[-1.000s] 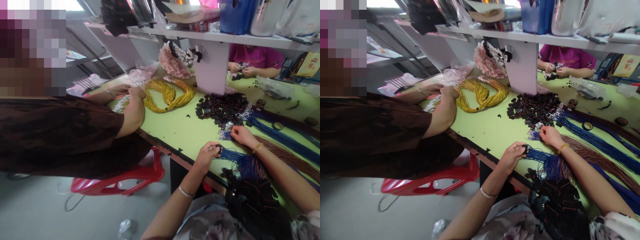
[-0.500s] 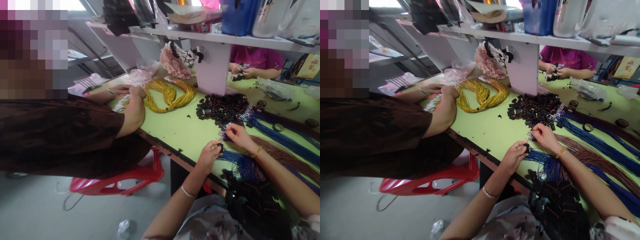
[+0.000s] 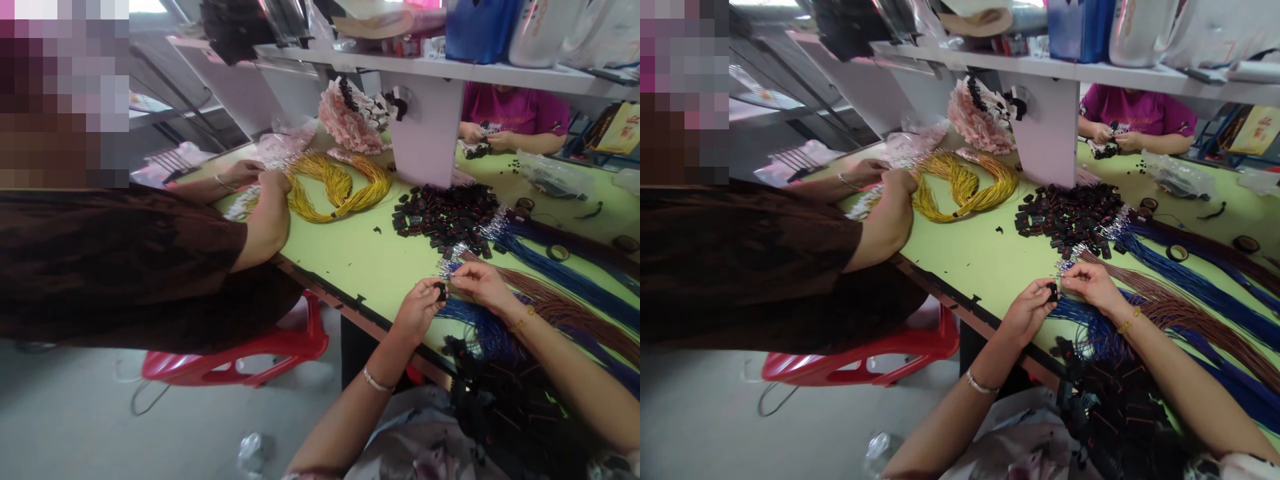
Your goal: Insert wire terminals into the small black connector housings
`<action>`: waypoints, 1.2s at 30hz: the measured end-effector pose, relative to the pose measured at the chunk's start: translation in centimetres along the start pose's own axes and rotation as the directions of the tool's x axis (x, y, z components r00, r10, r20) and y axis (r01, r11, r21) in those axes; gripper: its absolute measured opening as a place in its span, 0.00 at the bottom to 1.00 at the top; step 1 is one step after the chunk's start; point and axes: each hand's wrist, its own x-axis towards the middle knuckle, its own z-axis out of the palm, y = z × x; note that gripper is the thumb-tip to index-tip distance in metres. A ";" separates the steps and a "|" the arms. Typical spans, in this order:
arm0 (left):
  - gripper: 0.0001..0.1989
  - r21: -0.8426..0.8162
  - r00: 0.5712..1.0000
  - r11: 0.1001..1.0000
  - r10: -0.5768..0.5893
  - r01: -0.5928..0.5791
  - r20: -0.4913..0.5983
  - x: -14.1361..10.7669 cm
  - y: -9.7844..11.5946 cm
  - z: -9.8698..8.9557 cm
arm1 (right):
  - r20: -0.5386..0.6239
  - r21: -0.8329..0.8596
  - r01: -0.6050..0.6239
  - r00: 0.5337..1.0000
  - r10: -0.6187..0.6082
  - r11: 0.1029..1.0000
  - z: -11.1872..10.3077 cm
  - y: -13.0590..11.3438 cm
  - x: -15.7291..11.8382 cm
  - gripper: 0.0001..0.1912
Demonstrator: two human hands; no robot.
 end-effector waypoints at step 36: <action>0.14 -0.041 0.996 0.999 -0.025 0.029 0.083 -0.1 -0.3 -0.7 | 0.143 -0.614 0.237 0.972 -0.189 0.753 1.1 -0.9 -2.2 0.07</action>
